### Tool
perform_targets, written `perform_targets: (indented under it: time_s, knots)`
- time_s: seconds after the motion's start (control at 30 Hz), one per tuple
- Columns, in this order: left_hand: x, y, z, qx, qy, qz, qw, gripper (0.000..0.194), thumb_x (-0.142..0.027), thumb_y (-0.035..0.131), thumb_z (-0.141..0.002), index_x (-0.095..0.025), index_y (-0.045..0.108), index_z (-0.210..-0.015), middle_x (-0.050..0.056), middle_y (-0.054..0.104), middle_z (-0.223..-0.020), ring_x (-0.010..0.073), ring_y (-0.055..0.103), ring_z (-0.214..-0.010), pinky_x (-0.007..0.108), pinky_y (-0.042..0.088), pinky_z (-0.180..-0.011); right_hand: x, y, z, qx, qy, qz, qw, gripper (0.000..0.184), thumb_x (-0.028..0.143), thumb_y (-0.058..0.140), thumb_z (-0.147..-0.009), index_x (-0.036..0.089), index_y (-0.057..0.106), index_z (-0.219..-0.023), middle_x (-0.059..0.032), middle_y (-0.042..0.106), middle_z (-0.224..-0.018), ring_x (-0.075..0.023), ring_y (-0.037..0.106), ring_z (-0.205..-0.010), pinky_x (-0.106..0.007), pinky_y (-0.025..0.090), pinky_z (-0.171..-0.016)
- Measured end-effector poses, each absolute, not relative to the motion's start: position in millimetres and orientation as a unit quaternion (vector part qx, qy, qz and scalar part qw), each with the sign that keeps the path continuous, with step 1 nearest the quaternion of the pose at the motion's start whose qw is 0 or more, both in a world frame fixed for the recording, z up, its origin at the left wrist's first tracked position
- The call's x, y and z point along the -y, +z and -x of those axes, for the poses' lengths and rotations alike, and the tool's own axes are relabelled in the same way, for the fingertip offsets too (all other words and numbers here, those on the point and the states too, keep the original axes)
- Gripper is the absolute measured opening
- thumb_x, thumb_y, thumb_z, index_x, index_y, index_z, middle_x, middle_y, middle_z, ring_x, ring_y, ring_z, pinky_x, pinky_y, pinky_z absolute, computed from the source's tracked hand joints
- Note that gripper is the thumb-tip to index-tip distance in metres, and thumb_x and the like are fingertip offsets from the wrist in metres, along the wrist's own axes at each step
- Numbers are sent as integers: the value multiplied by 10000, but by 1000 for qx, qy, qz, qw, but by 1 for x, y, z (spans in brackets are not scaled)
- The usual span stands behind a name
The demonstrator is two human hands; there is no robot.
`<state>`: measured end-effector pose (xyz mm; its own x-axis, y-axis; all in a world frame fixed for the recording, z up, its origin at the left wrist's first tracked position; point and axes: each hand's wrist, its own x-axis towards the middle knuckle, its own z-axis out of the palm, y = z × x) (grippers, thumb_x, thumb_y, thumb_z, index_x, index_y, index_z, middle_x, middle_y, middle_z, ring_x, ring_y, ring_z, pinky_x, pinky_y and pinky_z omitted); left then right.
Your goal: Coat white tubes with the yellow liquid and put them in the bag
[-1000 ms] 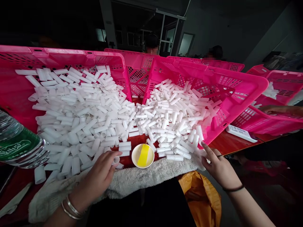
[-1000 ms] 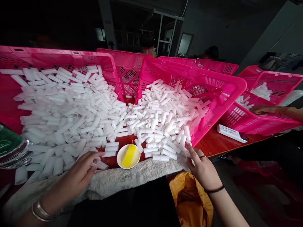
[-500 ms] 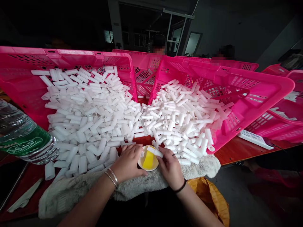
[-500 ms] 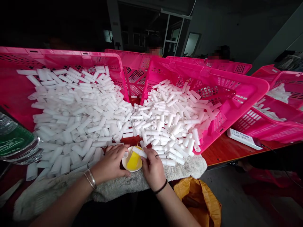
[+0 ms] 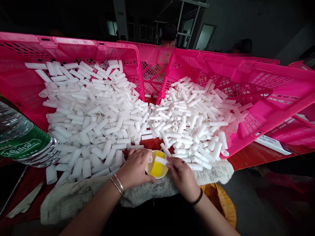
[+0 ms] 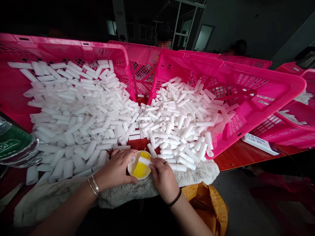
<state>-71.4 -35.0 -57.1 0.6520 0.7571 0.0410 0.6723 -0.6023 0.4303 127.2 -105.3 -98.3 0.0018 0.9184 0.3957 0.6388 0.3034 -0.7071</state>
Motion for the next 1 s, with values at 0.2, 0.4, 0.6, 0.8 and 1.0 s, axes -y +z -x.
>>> perform_targets:
  time_s: [0.2,0.4,0.6,0.8,1.0]
  knots:
    - [40,-57,74,-402,116,-888,190,696,-481,828,-510,-208,494,-1056,112,561,-1250,329,486,-1173,505,305,-974,108,-97,-125,704,174,529,440,189,175,516,-852,204,569,-1030,-94,601,-979,-198,584,-930,-352,514,-804]
    - [40,-57,74,-403,118,-887,193,706,-472,842,-492,-205,492,-1045,113,556,-1259,331,480,-1181,504,311,-967,108,-98,-122,676,191,557,442,140,211,474,-889,199,596,-956,-97,594,-971,-190,581,-897,-349,510,-796]
    - [40,-57,73,-408,110,-884,200,729,-474,850,-481,-205,476,-1045,118,546,-1269,325,473,-1187,511,307,-970,108,-95,-122,657,253,545,454,217,252,538,-860,201,540,-1071,-90,608,-996,-192,602,-897,-339,531,-781]
    - [39,-55,73,-403,108,-890,183,778,-490,845,-468,-185,470,-1078,139,545,-1241,371,429,-1220,569,293,-1003,112,-106,-123,696,125,557,436,188,185,488,-875,196,632,-996,-106,634,-1036,-219,601,-974,-385,520,-850]
    - [48,-33,93,-404,188,-873,199,226,-255,340,-936,-181,427,-1131,132,534,-1185,230,521,-1114,403,456,-927,114,-98,-120,610,213,521,558,155,196,554,-851,224,570,-1003,-82,640,-1008,-189,629,-909,-338,548,-775]
